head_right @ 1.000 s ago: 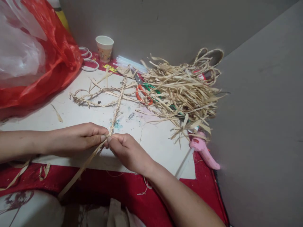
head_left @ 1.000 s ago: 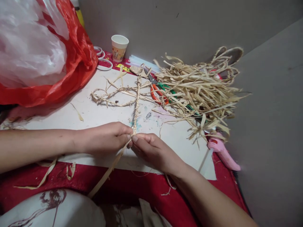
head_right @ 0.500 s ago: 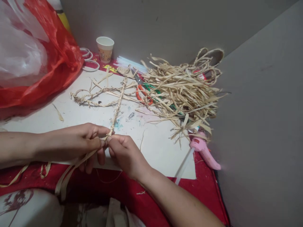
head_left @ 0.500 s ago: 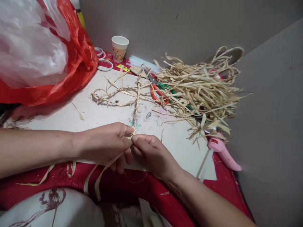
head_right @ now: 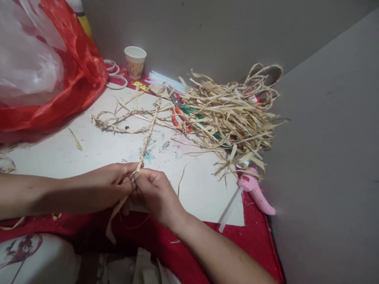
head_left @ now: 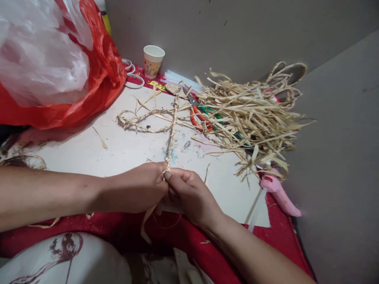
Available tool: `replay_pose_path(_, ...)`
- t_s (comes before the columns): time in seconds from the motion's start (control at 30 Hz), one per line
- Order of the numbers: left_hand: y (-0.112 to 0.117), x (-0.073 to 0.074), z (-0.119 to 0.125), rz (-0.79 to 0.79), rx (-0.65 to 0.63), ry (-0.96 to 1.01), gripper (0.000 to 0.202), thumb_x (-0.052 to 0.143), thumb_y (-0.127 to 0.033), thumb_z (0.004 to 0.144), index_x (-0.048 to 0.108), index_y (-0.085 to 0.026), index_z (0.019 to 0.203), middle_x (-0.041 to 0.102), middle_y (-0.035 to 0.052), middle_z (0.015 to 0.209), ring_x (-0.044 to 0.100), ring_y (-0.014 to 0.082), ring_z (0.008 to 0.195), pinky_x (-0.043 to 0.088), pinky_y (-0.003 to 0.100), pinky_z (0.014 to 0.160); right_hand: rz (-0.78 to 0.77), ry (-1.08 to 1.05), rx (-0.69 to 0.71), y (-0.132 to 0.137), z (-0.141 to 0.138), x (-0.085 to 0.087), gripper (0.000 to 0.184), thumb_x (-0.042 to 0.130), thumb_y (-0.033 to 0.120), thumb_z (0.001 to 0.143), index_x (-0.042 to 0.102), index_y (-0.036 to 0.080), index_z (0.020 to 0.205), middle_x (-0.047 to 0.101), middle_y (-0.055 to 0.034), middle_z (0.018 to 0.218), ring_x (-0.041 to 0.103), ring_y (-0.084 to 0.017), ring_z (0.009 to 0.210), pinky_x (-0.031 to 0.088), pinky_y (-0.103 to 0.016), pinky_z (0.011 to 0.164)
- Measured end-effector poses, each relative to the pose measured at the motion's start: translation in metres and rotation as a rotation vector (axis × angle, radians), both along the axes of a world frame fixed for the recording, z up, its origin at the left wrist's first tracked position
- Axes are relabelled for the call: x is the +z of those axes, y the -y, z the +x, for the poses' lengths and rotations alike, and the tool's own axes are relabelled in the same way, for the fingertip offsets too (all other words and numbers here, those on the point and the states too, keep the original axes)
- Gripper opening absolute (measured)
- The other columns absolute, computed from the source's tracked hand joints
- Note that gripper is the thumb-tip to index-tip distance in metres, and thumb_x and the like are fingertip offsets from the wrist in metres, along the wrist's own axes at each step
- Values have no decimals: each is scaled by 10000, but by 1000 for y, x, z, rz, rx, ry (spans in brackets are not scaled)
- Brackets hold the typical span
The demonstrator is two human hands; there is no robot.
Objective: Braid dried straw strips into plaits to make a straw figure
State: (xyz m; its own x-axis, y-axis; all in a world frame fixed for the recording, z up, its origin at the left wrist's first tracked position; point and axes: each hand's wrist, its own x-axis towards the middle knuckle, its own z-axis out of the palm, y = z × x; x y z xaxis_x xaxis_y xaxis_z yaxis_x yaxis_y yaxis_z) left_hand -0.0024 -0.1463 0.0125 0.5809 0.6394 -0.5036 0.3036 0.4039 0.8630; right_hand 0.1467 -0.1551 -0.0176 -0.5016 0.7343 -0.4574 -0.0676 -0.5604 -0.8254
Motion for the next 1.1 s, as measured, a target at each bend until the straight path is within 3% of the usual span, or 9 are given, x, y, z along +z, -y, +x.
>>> replay_pose_path(0.1, 2, 9, -5, -4, 15, 79, 215, 432, -118, 671, 506, -193, 858, 554, -61, 610, 499, 82, 532, 411, 169, 487, -53, -44, -21, 0, 2, -1, 366, 492, 339, 879, 418, 177, 559, 362, 66, 429, 247, -52, 369, 180, -193, 379)
replay_pose_path(0.2, -4, 20, -19, 1, -67, -33, 199, 477, -184, 707, 571, -177, 882, 514, -59, 531, 430, 79, 449, 337, 183, 429, -16, -6, -47, 1, 4, -2, 338, 518, 351, 873, 473, 168, 593, 297, 81, 429, 196, -51, 382, 143, -193, 377)
replay_pose_path(0.27, -11, 24, -29, 126, -4, -189, 221, 515, -243, 715, 611, -167, 899, 461, -66, 470, 380, 77, 404, 274, 196, 401, -9, 10, -46, 1, 4, -1, 308, 512, 361, 878, 530, 160, 645, 267, 90, 425, 179, -50, 380, 132, -192, 375)
replay_pose_path(0.37, -20, 22, -34, 367, 156, -302, 333, 567, -247, 677, 621, -177, 998, 555, -44, 595, 461, 88, 500, 300, 191, 458, -28, -2, -39, 0, 3, 0, 275, 516, 368, 873, 553, 160, 697, 250, 102, 422, 161, -45, 371, 127, -187, 373)
replay_pose_path(0.47, -24, 15, -26, 235, 47, -238, 297, 550, -254, 682, 599, -178, 964, 596, -23, 694, 499, 100, 555, 332, 201, 498, -13, -17, -26, -1, 2, -1, 295, 520, 379, 865, 515, 165, 661, 275, 96, 429, 175, -48, 385, 143, -193, 386)
replay_pose_path(0.53, -25, 10, -18, 82, -62, -174, 144, 496, -268, 715, 566, -176, 800, 539, -31, 611, 453, 93, 508, 314, 209, 479, -12, -16, -10, -2, 3, -2, 306, 520, 381, 867, 501, 166, 650, 304, 87, 441, 192, -54, 403, 151, -201, 400)
replay_pose_path(0.63, -25, 8, -11, 1, -109, -142, 151, 448, -296, 739, 472, -184, 640, 407, -52, 509, 351, 82, 466, 260, 214, 445, -27, 0, 29, -5, 7, -4, 299, 521, 399, 872, 523, 166, 685, 312, 83, 452, 191, -59, 414, 138, -206, 405)
replay_pose_path(0.87, -28, 7, -14, 107, -128, -227, 259, 403, -326, 770, 601, -176, 698, 391, -53, 478, 320, 88, 443, 240, 214, 417, 2, 79, 169, -10, 14, -2, 300, 479, 423, 892, 517, 175, 727, 315, 75, 490, 215, -69, 431, 158, -214, 419)
replay_pose_path(1.1, -34, 6, -18, 180, -172, -215, 275, 402, -257, 780, 645, -169, 686, 462, -34, 531, 363, 86, 494, 272, 191, 458, 224, 301, 231, -11, 17, -2, 279, 426, 382, 912, 509, 178, 741, 349, 43, 599, 264, -94, 538, 229, -217, 497)
